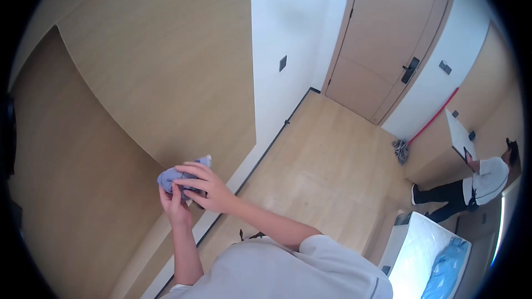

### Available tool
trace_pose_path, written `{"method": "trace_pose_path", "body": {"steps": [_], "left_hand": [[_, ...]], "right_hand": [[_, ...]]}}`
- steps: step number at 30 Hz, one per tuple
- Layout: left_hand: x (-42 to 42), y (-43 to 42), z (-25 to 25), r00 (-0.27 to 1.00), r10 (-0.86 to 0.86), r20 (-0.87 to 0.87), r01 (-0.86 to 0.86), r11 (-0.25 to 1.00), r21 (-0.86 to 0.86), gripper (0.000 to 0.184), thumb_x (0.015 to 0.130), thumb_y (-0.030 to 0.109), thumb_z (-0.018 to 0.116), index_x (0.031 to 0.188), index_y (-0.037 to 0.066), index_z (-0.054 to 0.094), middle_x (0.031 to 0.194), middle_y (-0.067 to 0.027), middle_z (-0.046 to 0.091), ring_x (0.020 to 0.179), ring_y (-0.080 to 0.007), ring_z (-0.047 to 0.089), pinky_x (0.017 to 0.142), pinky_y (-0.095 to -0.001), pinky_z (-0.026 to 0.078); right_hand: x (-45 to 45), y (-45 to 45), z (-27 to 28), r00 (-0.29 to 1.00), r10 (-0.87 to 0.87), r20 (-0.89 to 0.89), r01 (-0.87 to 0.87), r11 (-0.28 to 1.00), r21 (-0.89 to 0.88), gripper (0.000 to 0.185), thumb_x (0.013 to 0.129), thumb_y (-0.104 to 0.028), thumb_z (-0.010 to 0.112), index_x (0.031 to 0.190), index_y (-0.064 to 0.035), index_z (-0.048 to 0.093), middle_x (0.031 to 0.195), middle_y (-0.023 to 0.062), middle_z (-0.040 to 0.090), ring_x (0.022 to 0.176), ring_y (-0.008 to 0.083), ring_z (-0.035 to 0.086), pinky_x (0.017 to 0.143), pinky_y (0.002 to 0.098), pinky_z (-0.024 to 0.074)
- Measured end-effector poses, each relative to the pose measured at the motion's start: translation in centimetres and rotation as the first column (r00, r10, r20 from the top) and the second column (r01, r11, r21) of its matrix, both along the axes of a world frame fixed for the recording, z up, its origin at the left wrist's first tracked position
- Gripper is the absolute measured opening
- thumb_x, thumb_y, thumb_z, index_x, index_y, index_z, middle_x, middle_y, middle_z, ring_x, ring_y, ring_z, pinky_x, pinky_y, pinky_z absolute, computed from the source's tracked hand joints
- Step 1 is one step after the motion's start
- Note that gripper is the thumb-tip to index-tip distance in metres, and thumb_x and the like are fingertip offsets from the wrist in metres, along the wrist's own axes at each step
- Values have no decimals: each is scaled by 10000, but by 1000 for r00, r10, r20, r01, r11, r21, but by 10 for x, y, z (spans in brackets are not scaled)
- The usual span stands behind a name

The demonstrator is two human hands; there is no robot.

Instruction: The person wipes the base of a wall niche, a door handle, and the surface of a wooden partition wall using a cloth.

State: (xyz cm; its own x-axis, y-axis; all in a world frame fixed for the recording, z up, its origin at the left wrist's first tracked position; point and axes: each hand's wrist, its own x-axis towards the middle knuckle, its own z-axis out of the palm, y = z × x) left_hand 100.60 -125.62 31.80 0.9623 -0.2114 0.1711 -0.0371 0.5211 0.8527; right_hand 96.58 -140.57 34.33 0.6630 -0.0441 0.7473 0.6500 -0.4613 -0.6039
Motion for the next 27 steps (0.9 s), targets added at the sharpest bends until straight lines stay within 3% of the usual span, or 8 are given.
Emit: {"method": "trace_pose_path", "body": {"steps": [1, 3, 7, 13, 16, 19, 22, 27], "left_hand": [[0, -2, 3, 1000, -9, -27, 8, 1000, -14, 413, 1057, 183, 622, 1415, 31, 485, 1420, -106, 557, 1313, -217, 553, 1092, -390, 457], [-2, -4, 1, 998, 32, 49, -32, 999, 3, 418, 1050, 199, 638, 1409, 42, 490, 1397, -101, 571, 1276, -211, 570, 1081, -377, 460], [1, -13, 18, 961, -2, 277, -37, 990, 137, 365, 1031, 210, 674, 1302, 33, 504, 1347, -136, 598, 1199, -231, 613, 1052, -369, 476], [-4, -21, 5, 977, 65, 201, -101, 980, 173, 278, 1050, 272, 655, 1155, 58, 510, 1168, -129, 658, 1138, -222, 624, 1039, -387, 480], [-4, -34, -5, 946, 6, 324, -17, 999, 29, 317, 972, 76, 724, 1201, 54, 506, 1148, -131, 671, 1127, -230, 638, 1065, -404, 474], [-12, -27, 0, 835, -305, 458, 176, 937, 302, 350, 910, 74, 793, 1142, 72, 531, 1195, -118, 670, 1188, -262, 630, 1104, -445, 451], [-12, -5, 0, 583, -444, 680, -47, 817, 574, 410, 856, -11, 789, 1189, 68, 565, 1284, -122, 660, 1300, -284, 595, 1172, -467, 402], [22, 16, 5, 851, -33, 524, -142, 946, 290, 486, 917, -19, 715, 1374, 25, 557, 1484, -148, 562, 1445, -285, 479, 1240, -454, 321]], "right_hand": [[-6, -1, -9, 999, -34, -16, 34, 999, 1, 375, 962, -114, 694, 1336, -121, 690, 1460, 76, 585, 1329, 292, 550, 1111, 426, 449], [-17, -1, -33, 957, 161, -242, -32, 886, 462, 426, 1028, -217, 641, 1439, -111, 593, 1500, 78, 542, 1366, 265, 518, 1138, 430, 431], [-17, -6, -99, 553, 801, -231, -97, 337, 937, 579, 1109, -413, 497, 1586, -101, 394, 1569, 80, 436, 1426, 217, 438, 1171, 467, 414], [-41, 9, -91, 416, 904, -102, 87, 72, 994, 740, 1073, -632, 379, 1633, -153, 307, 1544, 56, 442, 1373, 242, 495, 1169, 570, 407], [-56, 3, -62, 320, 903, 287, 81, -328, 941, 735, 1068, -640, 368, 1614, -152, 308, 1585, 95, 405, 1420, 295, 465, 1150, 619, 402], [-44, -3, -23, 571, 812, 122, 76, -200, 977, 673, 1079, -574, 452, 1571, -121, 383, 1461, 72, 524, 1312, 245, 553, 1094, 521, 474], [-26, -16, -39, 763, 607, -225, 101, 232, 968, 563, 1076, -392, 582, 1532, -104, 423, 1412, 94, 564, 1281, 236, 588, 1060, 409, 493], [-9, -52, 4, 975, -1, -224, 164, 684, 711, 495, 996, -134, 701, 1439, -45, 500, 1362, 117, 598, 1223, 238, 619, 1034, 343, 491]]}}
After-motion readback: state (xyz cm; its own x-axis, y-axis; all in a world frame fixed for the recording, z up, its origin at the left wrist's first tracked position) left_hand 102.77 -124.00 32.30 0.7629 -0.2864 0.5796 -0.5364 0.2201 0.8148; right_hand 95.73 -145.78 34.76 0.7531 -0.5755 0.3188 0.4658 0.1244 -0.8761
